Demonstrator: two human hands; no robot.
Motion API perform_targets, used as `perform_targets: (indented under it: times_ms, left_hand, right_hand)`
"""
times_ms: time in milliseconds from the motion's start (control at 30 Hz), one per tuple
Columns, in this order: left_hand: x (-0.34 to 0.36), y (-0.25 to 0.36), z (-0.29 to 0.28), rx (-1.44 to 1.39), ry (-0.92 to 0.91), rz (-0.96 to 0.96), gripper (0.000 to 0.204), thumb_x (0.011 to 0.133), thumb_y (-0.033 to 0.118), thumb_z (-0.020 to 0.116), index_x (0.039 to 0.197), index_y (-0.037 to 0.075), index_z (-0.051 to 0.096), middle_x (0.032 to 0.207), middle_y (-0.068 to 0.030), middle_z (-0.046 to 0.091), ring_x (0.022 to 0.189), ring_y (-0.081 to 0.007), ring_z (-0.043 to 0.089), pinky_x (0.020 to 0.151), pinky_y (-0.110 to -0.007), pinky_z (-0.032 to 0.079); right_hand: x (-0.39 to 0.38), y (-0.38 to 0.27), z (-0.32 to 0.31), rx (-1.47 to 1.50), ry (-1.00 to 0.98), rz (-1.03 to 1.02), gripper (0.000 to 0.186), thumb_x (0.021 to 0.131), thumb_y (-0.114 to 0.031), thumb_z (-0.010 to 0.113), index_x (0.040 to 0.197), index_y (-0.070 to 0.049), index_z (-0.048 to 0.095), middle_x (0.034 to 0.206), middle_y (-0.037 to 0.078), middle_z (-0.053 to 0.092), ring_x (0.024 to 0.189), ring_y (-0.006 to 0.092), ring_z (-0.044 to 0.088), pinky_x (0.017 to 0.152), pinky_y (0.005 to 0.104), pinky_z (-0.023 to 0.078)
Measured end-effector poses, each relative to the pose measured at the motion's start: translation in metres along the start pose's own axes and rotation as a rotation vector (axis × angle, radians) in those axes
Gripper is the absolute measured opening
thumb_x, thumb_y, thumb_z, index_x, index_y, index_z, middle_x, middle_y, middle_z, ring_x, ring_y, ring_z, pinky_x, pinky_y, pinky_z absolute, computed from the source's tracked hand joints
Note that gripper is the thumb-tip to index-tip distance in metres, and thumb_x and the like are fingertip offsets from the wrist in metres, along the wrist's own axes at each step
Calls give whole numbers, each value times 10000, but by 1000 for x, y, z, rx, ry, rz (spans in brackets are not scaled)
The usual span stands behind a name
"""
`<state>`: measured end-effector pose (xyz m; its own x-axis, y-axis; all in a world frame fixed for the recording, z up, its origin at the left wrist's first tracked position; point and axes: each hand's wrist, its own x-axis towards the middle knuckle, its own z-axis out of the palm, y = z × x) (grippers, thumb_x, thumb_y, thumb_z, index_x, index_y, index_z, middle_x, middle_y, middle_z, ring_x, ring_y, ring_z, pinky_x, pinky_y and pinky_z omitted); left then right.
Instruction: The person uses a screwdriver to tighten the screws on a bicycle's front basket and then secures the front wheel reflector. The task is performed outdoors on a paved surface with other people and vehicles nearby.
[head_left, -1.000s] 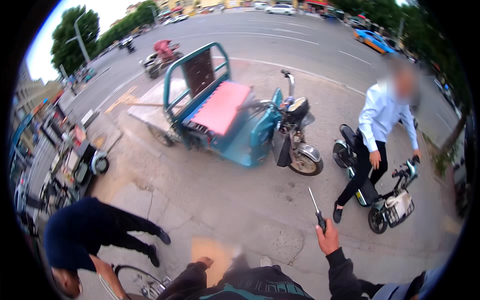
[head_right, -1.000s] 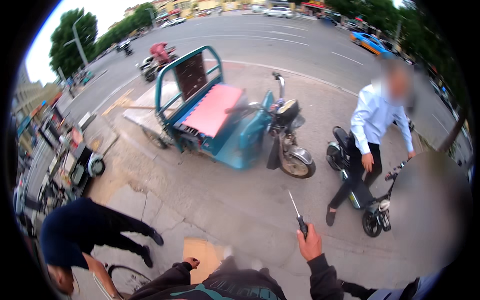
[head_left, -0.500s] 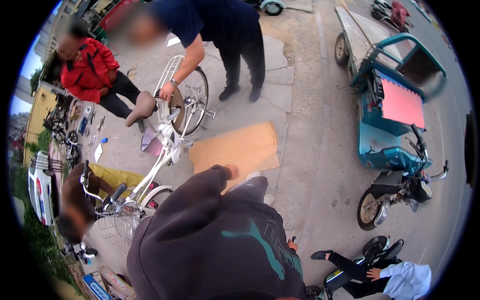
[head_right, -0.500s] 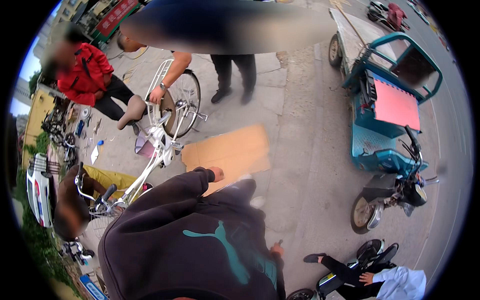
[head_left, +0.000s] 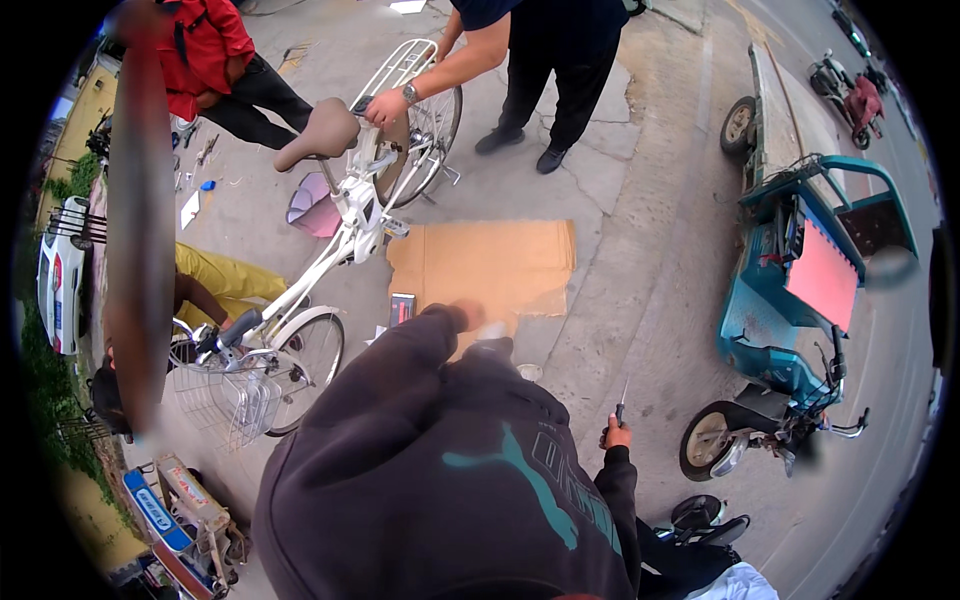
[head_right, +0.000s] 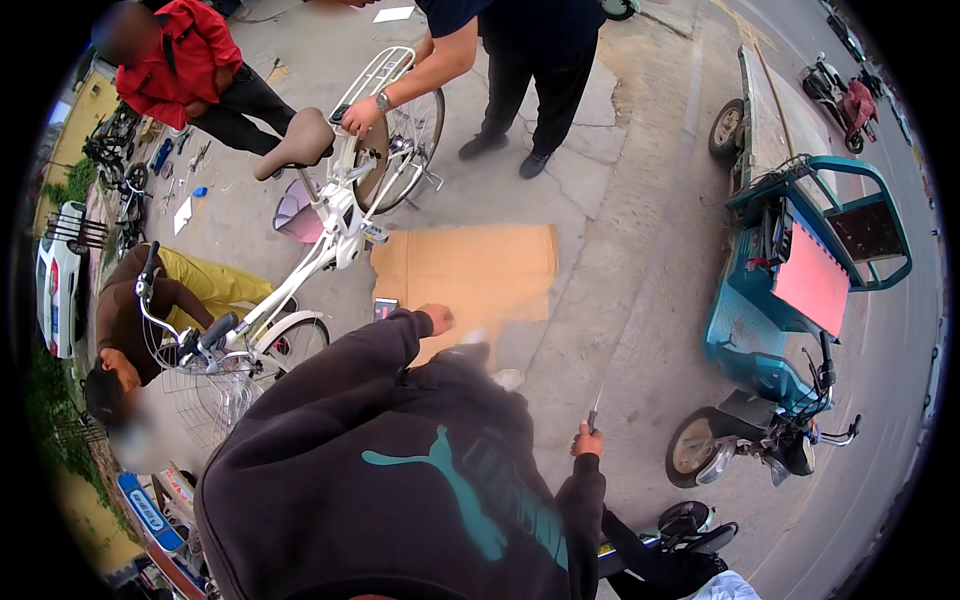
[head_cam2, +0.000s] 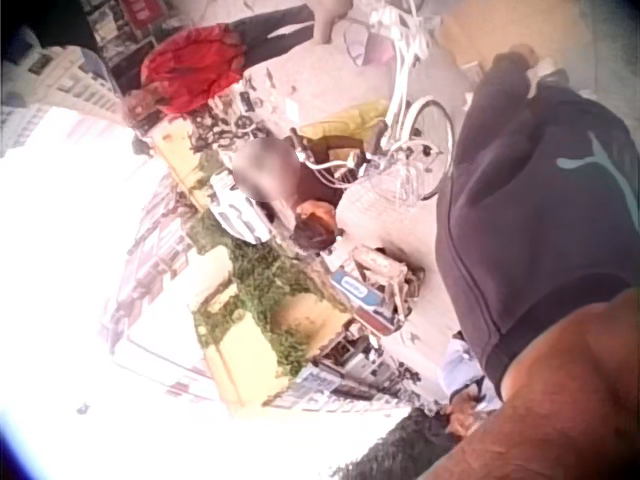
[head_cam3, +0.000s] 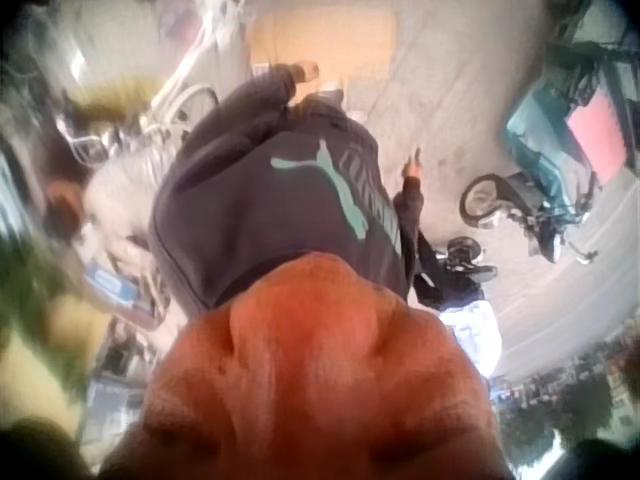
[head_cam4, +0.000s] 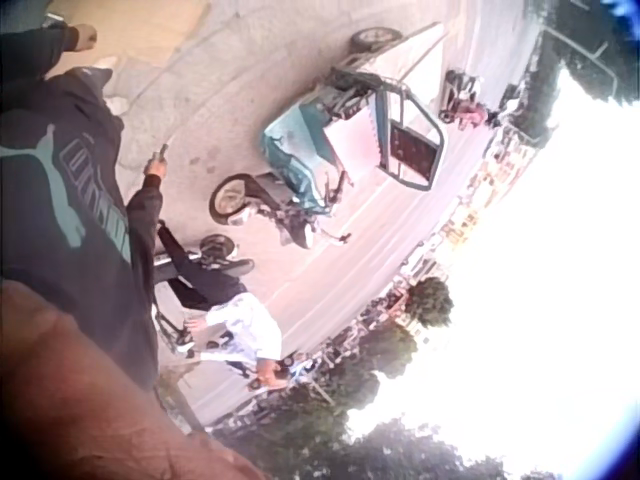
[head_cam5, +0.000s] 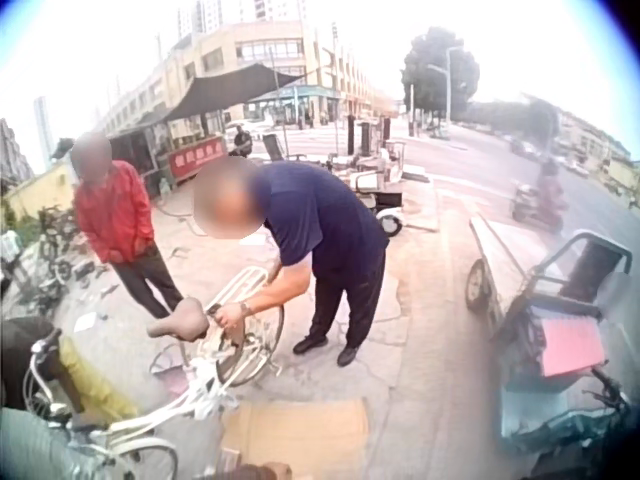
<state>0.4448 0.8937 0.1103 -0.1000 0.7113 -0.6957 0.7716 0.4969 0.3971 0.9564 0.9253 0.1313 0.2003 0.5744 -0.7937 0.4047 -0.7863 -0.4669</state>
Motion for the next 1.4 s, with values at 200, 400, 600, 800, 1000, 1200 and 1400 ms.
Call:
perform_targets:
  times_ms: [200, 400, 600, 800, 1000, 1200, 1400]
  left_hand:
    - [-18, -65, -6, -44, -19, -151, 391, 851, 380, 605, 1066, 72, 715, 1070, -176, 691, 1030, -335, 646, 910, -418, 498]
    - [-18, -119, 4, -31, -31, -173, 388, 851, 373, 607, 1059, 64, 715, 1070, -181, 690, 1033, -335, 645, 913, -422, 498]
    - [-20, -124, -11, -53, -51, -219, 383, 851, 363, 606, 1059, 58, 709, 1080, -180, 686, 1028, -342, 643, 906, -429, 500]
    - [-35, -93, -53, -66, 27, -212, 347, 847, 261, 539, 997, -10, 694, 1083, -242, 659, 1039, -390, 629, 894, -457, 494]
    - [-14, -146, -123, 282, 168, -450, 414, 853, 322, 606, 1158, 42, 604, 1274, -167, 532, 1095, -352, 601, 903, -452, 505]
    - [45, -193, -181, -320, 426, -368, 691, 888, 607, 511, 1147, -20, 636, 1064, -224, 680, 1025, -370, 639, 881, -428, 491]
    - [56, -85, -98, -750, 415, -146, 705, 950, 581, 453, 1254, -52, 513, 1069, -198, 680, 983, -307, 664, 932, -369, 482]
  right_hand:
    - [-31, -17, 27, -65, -31, -64, 314, 905, -292, 642, 829, -29, 491, 585, 59, 508, 386, 159, 464, 337, 328, 364]
    - [-63, 24, 27, -165, -44, 82, 349, 893, -329, 661, 815, -30, 499, 576, 67, 520, 389, 182, 498, 342, 354, 416]
    - [-80, 56, 7, -266, -33, 117, 373, 888, -333, 665, 787, -10, 506, 580, 86, 540, 387, 201, 518, 346, 356, 431]
    - [-48, 42, 3, -328, -66, 70, 377, 881, -330, 668, 776, 0, 518, 579, 96, 553, 389, 205, 530, 349, 353, 439]
    - [47, -2, 35, -304, -106, -86, 419, 903, -391, 634, 769, -23, 487, 567, 68, 525, 375, 174, 505, 339, 333, 424]
    - [78, -88, 144, -389, -227, -386, 374, 981, -393, 512, 868, -38, 486, 626, 58, 555, 455, 157, 534, 412, 327, 442]
    - [-16, -247, 367, -660, -693, -930, 302, 955, -278, 555, 1062, -3, 491, 808, 295, 616, 817, 491, 598, 685, 524, 462]
